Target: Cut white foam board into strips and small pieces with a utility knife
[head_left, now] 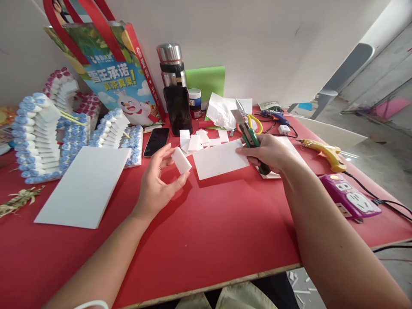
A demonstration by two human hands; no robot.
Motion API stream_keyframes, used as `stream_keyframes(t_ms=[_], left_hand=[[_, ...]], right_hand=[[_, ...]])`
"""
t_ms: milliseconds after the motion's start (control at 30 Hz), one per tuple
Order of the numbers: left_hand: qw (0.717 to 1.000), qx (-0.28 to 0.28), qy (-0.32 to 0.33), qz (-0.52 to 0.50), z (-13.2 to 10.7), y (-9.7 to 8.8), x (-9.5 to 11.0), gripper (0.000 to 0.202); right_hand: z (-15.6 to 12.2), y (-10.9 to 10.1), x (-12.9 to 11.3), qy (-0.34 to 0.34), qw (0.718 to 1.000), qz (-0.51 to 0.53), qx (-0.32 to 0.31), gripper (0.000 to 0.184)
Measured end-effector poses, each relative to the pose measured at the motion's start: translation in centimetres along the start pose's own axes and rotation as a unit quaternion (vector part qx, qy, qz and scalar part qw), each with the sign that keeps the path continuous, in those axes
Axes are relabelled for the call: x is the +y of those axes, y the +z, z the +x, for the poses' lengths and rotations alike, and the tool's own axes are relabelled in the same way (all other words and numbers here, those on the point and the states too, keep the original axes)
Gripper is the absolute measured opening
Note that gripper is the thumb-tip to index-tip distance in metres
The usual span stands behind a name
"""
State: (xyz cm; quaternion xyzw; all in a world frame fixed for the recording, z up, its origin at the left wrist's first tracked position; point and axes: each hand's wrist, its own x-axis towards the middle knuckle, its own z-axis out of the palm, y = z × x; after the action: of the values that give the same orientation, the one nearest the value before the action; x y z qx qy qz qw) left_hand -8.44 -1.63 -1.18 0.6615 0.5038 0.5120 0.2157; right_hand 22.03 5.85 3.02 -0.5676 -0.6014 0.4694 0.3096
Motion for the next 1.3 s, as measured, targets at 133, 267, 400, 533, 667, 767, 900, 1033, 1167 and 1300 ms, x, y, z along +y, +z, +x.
stream_keyframes(t_ms=[133,267,400,533,667,767,900,1033,1167,1300], left_hand=[[0.999,-0.036,0.013,0.028,-0.1,-0.1,0.4,0.077],[0.989,-0.118,0.004,0.091,-0.5,0.2,0.7,0.067],[0.975,-0.174,0.024,0.137,-0.7,0.3,0.7,0.053],[0.958,-0.222,0.052,0.175,-0.6,-0.3,1.1,0.053],[0.931,-0.295,0.083,0.2,-0.8,-0.6,2.0,0.051],[0.927,-0.278,0.115,0.225,-0.8,-0.3,1.9,0.046],[0.937,-0.217,0.122,0.244,-0.4,0.3,0.7,0.041],[0.951,-0.19,0.09,0.227,-0.1,0.4,0.1,0.052],[0.951,-0.19,0.078,0.232,-0.3,0.4,0.4,0.058],[0.949,-0.198,0.051,0.24,-0.4,0.5,0.8,0.061]], right_hand=[[-0.5,1.2,-0.9,0.004,1.0,-0.028,-0.012,0.033],[-0.9,2.1,-1.3,0.035,0.996,-0.067,-0.053,0.034],[-0.5,2.6,-0.7,0.044,0.988,-0.112,-0.096,0.035],[-0.1,2.4,0.3,0.056,0.982,-0.126,-0.129,0.028],[-0.1,2.0,0.5,0.095,0.976,-0.103,-0.167,0.024],[-0.3,2.4,0.1,0.089,0.98,-0.115,-0.139,0.025],[-0.3,3.5,-0.4,0.068,0.979,-0.186,-0.047,0.026],[-0.2,4.0,-0.4,0.063,0.971,-0.229,-0.02,0.026],[-0.4,4.0,-0.4,0.017,0.957,-0.288,0.03,0.025],[-0.6,4.5,-0.5,-0.028,0.974,-0.222,0.027,0.029]])
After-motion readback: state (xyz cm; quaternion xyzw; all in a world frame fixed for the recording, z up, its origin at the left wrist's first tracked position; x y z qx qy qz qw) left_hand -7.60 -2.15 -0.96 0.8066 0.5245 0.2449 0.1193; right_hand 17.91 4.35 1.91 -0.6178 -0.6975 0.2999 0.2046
